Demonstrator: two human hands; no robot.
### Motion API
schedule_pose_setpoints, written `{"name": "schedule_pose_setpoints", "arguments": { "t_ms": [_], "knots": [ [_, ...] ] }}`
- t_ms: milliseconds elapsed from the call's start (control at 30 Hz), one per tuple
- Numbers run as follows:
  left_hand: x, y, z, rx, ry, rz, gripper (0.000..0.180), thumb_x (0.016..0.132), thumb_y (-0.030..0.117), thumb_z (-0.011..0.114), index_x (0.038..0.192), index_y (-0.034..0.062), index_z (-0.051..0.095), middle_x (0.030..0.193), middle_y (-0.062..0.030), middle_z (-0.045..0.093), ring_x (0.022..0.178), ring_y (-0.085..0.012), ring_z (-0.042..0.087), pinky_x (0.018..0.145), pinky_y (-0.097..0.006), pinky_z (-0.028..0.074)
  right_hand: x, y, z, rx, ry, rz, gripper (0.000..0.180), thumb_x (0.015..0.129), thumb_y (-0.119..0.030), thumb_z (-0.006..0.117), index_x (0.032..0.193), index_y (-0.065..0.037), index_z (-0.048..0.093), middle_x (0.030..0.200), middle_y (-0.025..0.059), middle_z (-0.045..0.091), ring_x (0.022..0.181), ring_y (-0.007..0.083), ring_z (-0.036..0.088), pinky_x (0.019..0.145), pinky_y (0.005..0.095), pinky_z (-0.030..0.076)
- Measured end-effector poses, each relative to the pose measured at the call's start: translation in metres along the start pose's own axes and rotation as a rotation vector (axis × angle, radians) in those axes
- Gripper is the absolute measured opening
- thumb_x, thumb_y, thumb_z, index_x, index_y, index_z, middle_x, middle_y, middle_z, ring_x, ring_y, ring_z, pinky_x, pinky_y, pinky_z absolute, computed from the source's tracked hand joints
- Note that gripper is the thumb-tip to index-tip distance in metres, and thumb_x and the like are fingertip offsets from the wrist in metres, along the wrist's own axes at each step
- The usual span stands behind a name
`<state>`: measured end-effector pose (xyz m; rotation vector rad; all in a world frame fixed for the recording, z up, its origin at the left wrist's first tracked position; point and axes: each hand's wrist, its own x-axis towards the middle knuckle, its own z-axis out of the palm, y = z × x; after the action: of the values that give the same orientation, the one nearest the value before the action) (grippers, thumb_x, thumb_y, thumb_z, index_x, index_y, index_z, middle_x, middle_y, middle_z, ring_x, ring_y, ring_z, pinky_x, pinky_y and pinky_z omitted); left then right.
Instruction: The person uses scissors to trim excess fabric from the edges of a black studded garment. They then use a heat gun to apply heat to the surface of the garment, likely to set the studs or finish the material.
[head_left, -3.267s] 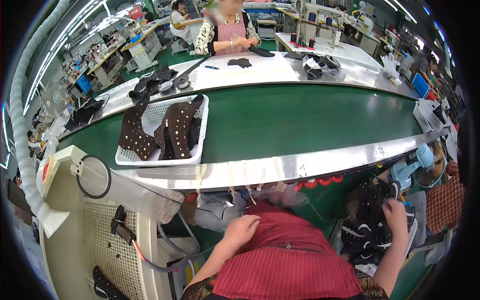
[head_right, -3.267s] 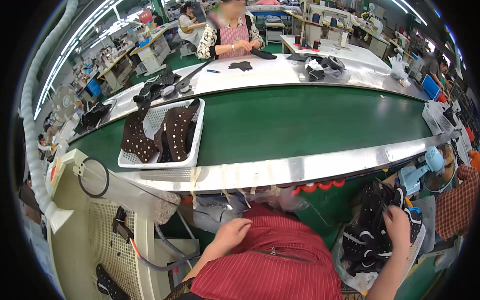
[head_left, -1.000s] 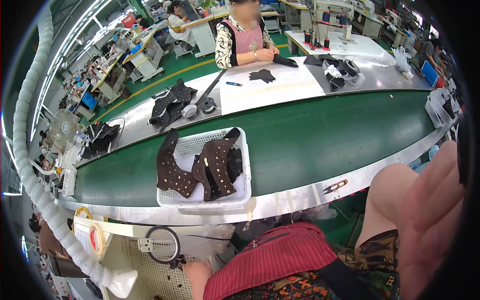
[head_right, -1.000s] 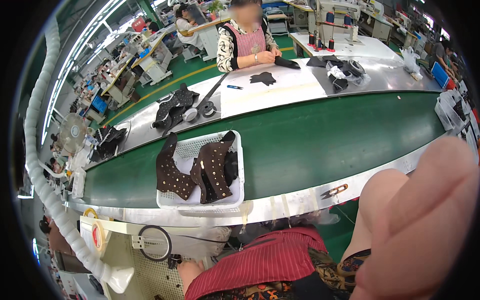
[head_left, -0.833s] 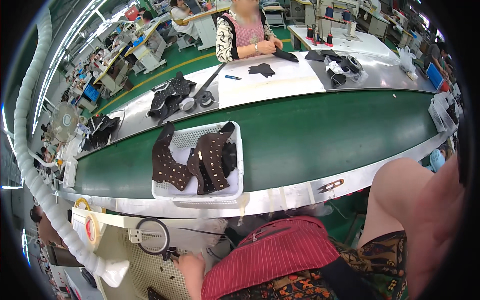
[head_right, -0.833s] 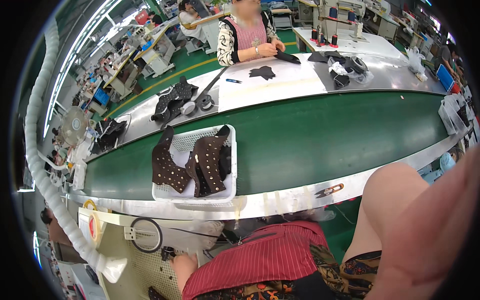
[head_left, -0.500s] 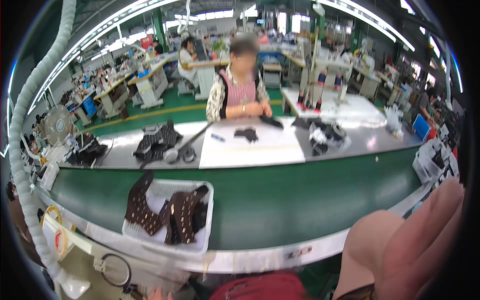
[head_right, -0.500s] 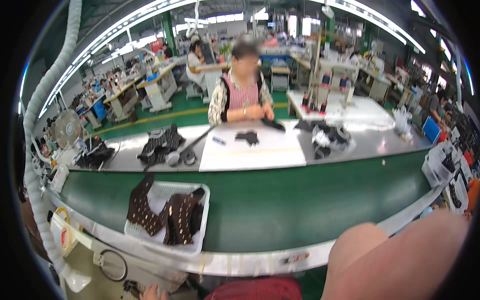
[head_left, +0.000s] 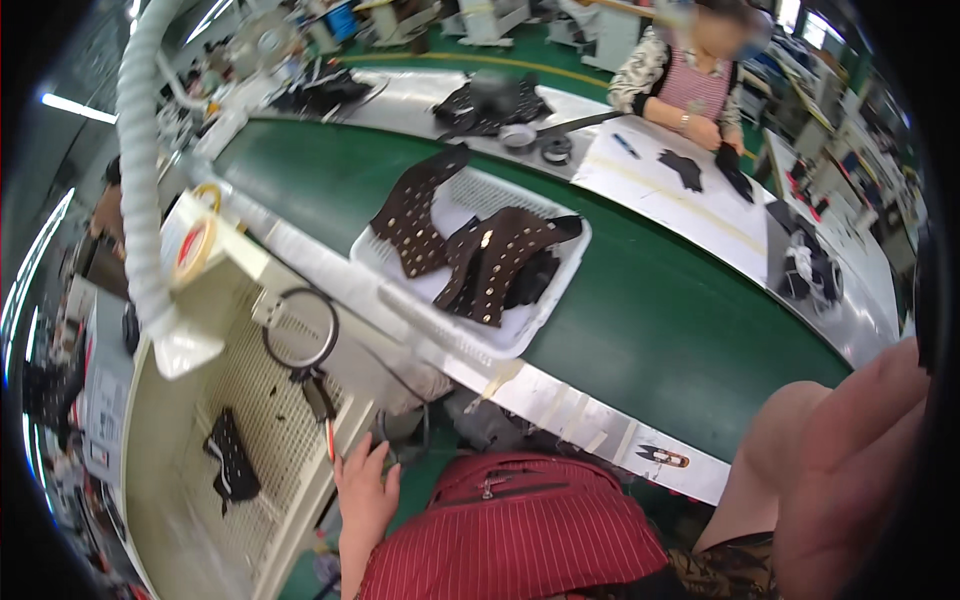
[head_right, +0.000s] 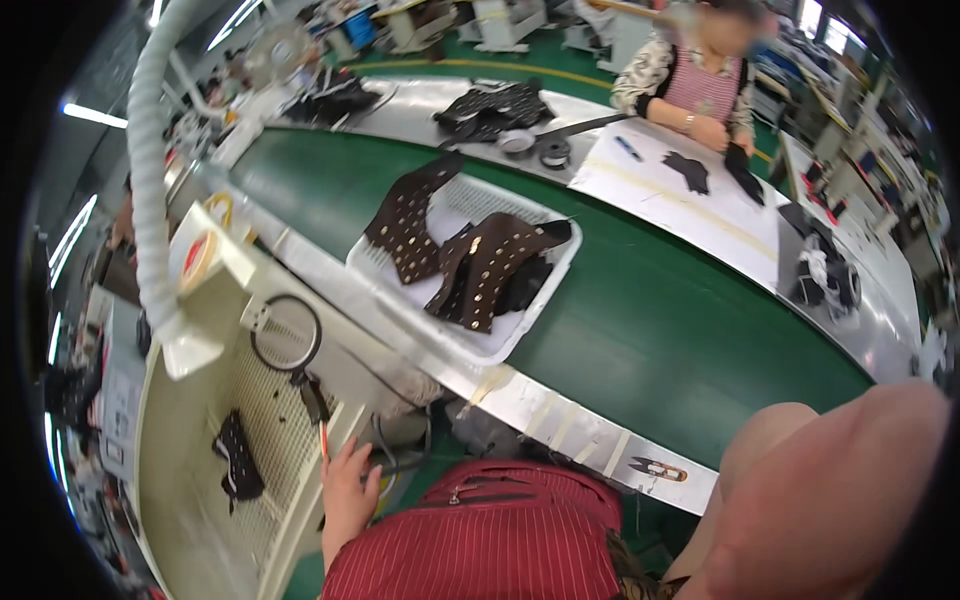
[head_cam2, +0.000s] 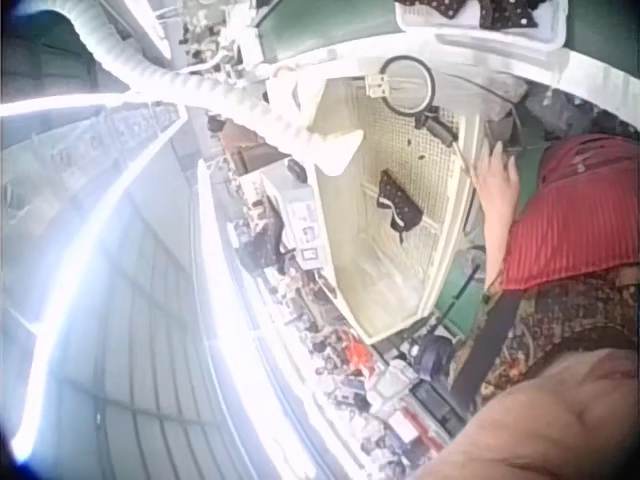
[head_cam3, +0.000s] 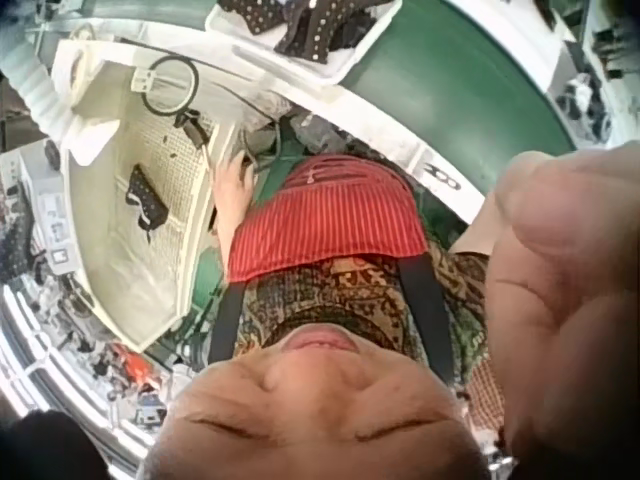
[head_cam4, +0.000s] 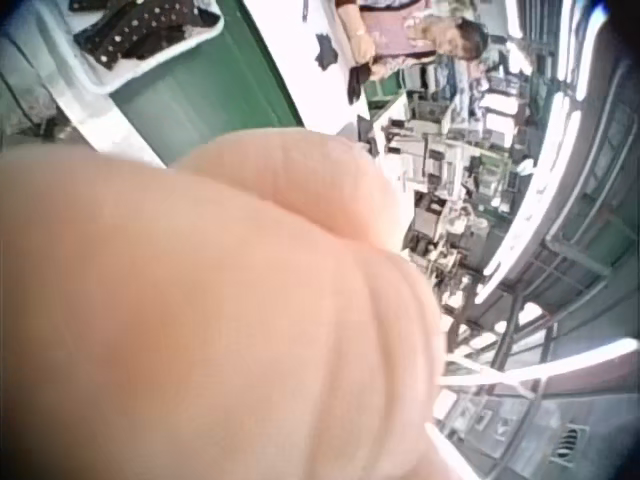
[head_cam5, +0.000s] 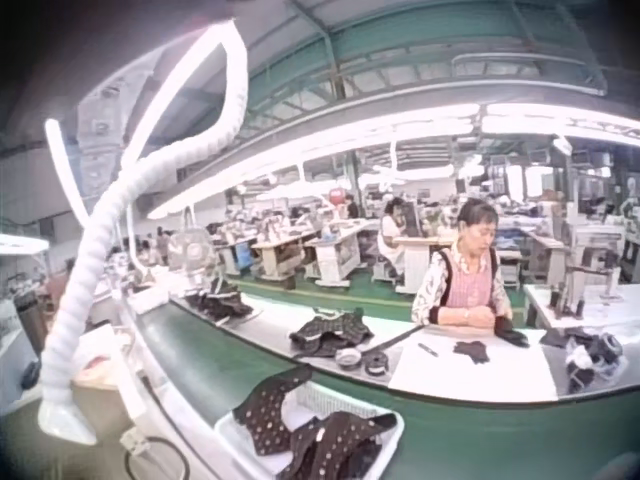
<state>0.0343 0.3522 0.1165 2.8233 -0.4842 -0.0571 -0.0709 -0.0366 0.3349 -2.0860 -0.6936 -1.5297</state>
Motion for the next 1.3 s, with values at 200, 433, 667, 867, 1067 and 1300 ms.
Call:
{"name": "schedule_pose_setpoints", "arguments": {
  "t_ms": [200,433,667,867,1067,1300],
  "knots": [
    [-0.038,-0.019,-0.003,0.038,0.068,-0.176,0.037,0.081,0.014,0.066,0.116,0.0060,0.059,0.133,-0.0153,0.049,0.122,-0.0320,0.047,0.106,-0.051,0.029,-0.008,0.012,0.076,0.012,-0.010,0.249,0.011,0.078,-0.007,0.063,0.089,-0.007,0.060,0.078,0.0033,0.055,0.067,0.0150,0.049,0.061,0.0287,0.037],
    [-0.057,-0.044,-0.009,0.050,0.102,-0.288,0.037,0.080,0.009,0.066,0.116,0.0049,0.059,0.133,-0.0159,0.049,0.121,-0.0353,0.047,0.104,-0.048,0.034,-0.138,0.113,0.249,0.232,-0.589,0.692,0.039,0.081,-0.020,0.068,0.114,-0.005,0.056,0.100,0.0114,0.061,0.082,0.0248,0.060,0.073,0.0356,0.048],
    [-0.055,-0.077,-0.015,-0.044,0.096,-0.363,0.036,0.080,0.009,0.065,0.115,0.0031,0.060,0.129,-0.0182,0.052,0.116,-0.0353,0.051,0.099,-0.044,0.038,-0.211,0.093,0.271,-0.226,-1.337,0.565,0.040,0.087,-0.045,0.054,0.089,-0.006,0.067,0.082,0.0131,0.067,0.081,0.0308,0.064,0.082,0.0424,0.046],
    [-0.040,-0.092,-0.016,-0.045,0.089,-0.280,0.036,0.079,0.008,0.066,0.114,0.0020,0.060,0.126,-0.0188,0.054,0.114,-0.0353,0.053,0.096,-0.042,0.042,-0.235,0.108,0.212,-0.510,-1.389,0.838,0.038,0.086,-0.040,0.055,0.081,-0.005,0.069,0.078,0.0171,0.067,0.076,0.0343,0.066,0.068,0.0452,0.052],
    [-0.034,-0.109,-0.019,-0.035,0.149,-0.208,0.033,0.077,0.008,0.067,0.109,0.0017,0.062,0.117,-0.0179,0.060,0.105,-0.0356,0.058,0.091,-0.043,0.045,-0.163,0.120,0.202,-0.415,-1.095,1.062,0.030,0.085,-0.031,0.060,0.101,-0.007,0.062,0.078,0.0160,0.066,0.078,0.0355,0.064,0.071,0.0455,0.049],
    [-0.046,-0.110,-0.030,-0.027,0.157,-0.198,0.032,0.078,0.012,0.067,0.108,0.0038,0.062,0.111,-0.0155,0.063,0.098,-0.0342,0.060,0.085,-0.042,0.048,-0.121,0.186,0.332,-0.179,-0.686,1.168,0.054,0.092,-0.037,0.049,0.139,-0.014,0.036,0.070,0.0158,0.063,0.060,0.0305,0.062,0.063,0.0415,0.049]
  ]
}}
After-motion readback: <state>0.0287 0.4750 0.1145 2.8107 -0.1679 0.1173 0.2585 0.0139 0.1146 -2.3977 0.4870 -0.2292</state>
